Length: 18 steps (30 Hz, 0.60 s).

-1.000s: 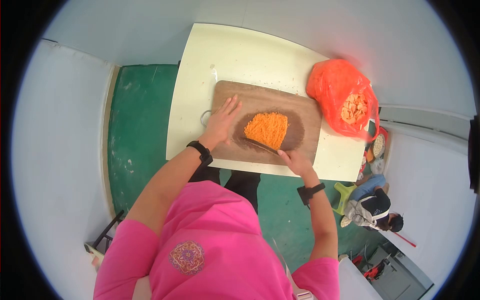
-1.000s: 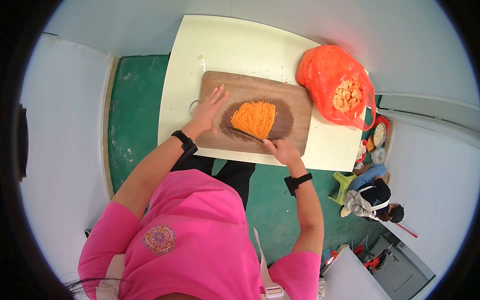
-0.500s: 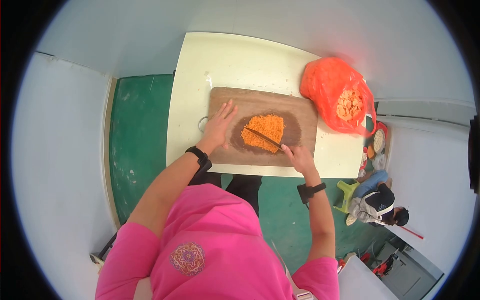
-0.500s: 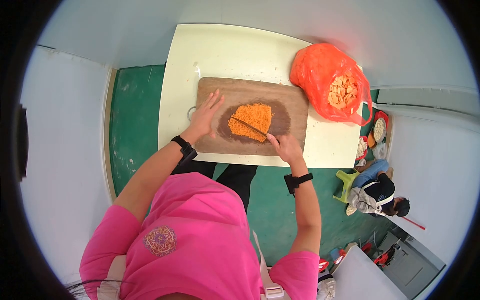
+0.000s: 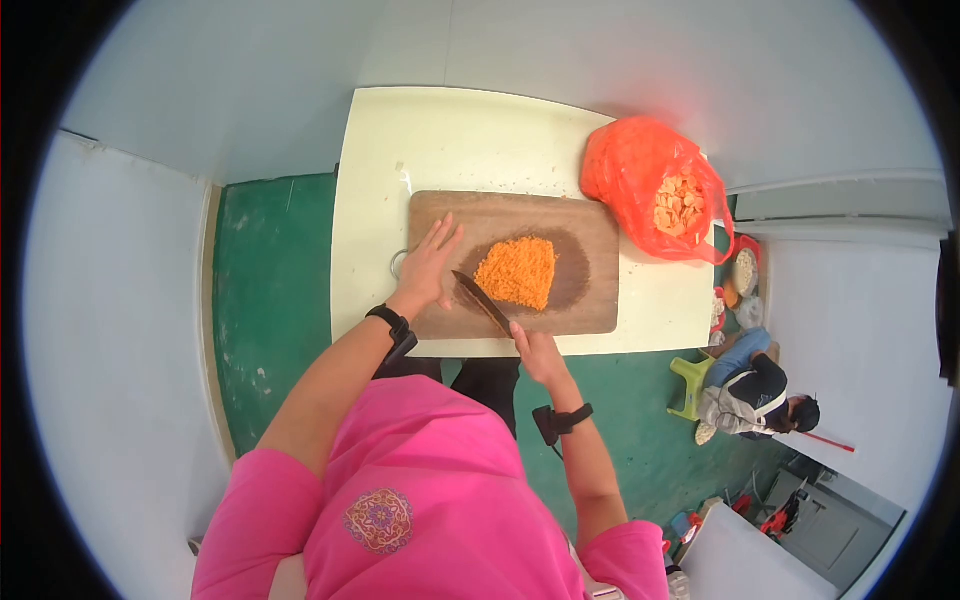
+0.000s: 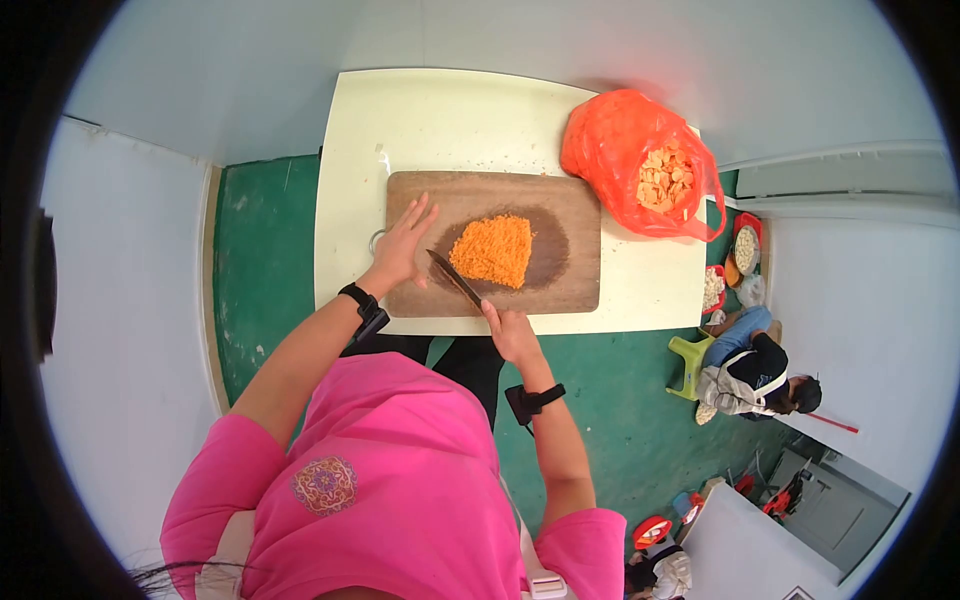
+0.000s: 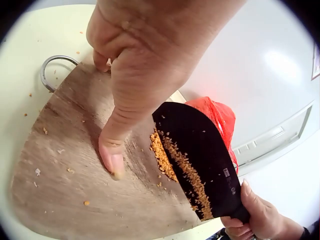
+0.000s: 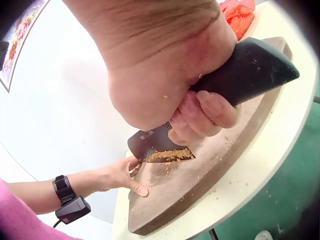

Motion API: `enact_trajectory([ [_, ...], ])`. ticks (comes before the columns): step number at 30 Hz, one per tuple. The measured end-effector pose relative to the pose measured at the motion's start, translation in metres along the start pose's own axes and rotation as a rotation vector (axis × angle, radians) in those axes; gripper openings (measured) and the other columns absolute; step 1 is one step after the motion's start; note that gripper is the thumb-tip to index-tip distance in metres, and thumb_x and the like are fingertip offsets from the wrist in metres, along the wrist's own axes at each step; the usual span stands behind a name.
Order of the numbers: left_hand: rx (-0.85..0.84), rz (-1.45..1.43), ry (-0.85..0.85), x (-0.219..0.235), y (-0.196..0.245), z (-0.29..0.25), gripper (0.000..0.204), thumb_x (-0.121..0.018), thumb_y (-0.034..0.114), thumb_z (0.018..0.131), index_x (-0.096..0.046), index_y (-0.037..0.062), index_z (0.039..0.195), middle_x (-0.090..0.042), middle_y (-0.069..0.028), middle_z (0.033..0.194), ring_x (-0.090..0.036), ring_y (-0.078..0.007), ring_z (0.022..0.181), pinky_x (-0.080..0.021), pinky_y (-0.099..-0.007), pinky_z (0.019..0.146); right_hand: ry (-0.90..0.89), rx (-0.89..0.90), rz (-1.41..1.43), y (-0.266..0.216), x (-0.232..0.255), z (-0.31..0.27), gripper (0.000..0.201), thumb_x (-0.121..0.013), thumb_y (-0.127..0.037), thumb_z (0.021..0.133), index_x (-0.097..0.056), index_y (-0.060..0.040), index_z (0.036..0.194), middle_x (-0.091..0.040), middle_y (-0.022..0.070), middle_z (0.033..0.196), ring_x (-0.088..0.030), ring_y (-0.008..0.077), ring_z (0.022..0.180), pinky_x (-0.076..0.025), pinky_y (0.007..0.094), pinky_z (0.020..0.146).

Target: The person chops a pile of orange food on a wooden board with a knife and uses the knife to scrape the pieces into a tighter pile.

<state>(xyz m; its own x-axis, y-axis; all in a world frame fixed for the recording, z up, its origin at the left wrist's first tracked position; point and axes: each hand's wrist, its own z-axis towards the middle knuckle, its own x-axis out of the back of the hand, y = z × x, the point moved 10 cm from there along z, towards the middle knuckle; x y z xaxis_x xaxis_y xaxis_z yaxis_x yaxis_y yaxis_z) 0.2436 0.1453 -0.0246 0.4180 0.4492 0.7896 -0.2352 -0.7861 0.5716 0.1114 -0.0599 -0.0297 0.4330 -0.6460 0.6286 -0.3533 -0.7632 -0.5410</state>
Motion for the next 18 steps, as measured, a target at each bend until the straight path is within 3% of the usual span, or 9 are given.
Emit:
enact_trajectory([
  [11,-0.018,-0.012,0.04,0.002,-0.002,-0.002,0.146,-0.097,0.016,0.031,-0.023,0.0163,0.157,-0.015,-0.0039,0.166,-0.021,-0.0242,0.152,-0.044,-0.036,0.11,0.134,-0.139,0.106,0.013,0.0,0.01,0.075,-0.033,-0.054,0.105,-0.069,0.0079,0.084,-0.062,0.0376,0.083,-0.061,0.0536,0.091,-0.046,0.0568,0.083],
  [18,0.004,-0.045,0.039,0.003,-0.001,-0.002,0.149,-0.096,0.012,0.032,-0.017,0.0096,0.158,-0.017,-0.0057,0.166,-0.021,-0.0252,0.152,-0.038,-0.035,0.116,0.202,-0.113,0.21,-0.023,-0.027,0.026,0.079,-0.028,-0.057,0.105,-0.069,0.0059,0.079,-0.064,0.0348,0.08,-0.063,0.0516,0.088,-0.046,0.0558,0.083],
])
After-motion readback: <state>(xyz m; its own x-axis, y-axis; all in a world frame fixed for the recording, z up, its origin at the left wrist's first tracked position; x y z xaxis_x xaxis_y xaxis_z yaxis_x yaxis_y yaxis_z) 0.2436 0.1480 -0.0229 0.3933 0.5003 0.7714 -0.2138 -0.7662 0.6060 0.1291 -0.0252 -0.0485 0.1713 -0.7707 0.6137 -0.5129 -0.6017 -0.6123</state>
